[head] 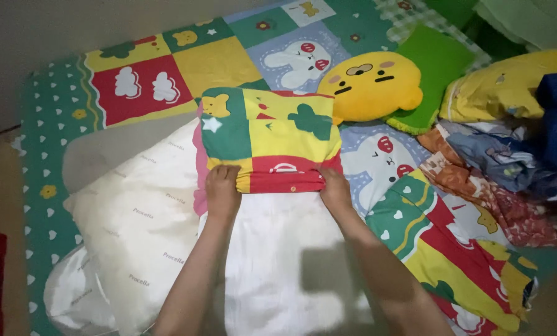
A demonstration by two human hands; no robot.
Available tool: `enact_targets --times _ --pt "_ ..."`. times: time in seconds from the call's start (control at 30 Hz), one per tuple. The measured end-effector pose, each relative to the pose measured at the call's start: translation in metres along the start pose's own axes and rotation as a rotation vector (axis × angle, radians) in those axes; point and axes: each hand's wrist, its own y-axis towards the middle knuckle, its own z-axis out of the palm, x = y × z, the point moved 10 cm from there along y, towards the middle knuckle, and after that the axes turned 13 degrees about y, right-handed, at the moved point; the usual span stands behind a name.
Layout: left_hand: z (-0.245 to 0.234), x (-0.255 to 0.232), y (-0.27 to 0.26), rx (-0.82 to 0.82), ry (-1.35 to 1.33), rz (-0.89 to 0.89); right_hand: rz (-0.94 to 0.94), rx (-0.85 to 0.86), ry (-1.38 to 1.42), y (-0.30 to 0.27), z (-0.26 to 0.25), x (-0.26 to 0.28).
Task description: Putting a pillowcase onto a pillow on a bed.
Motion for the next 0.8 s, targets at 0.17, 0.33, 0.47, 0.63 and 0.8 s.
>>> enact_targets --times 0.17,0.33,0.47,0.63,0.8 --pt "-0.006 -0.001 -0.001 0.115 -0.129 -0.051 0.149 0.011 0.02 -0.003 -0.004 -0.01" --pt "-0.009 -0.004 -0.02 0.154 -0.093 -0.076 0.277 0.159 -0.09 -0.023 0.008 -0.025" --pt "-0.017 -0.008 -0.032 0.168 -0.111 -0.091 0.171 0.144 -0.071 -0.037 0.006 -0.015" --pt "-0.025 -0.011 -0.044 0.162 -0.142 -0.083 0.207 0.183 -0.098 -0.05 0.004 -0.019" --pt "-0.02 -0.012 -0.052 0.284 -0.087 -0.058 0.207 0.158 -0.09 -0.051 0.0 -0.017"
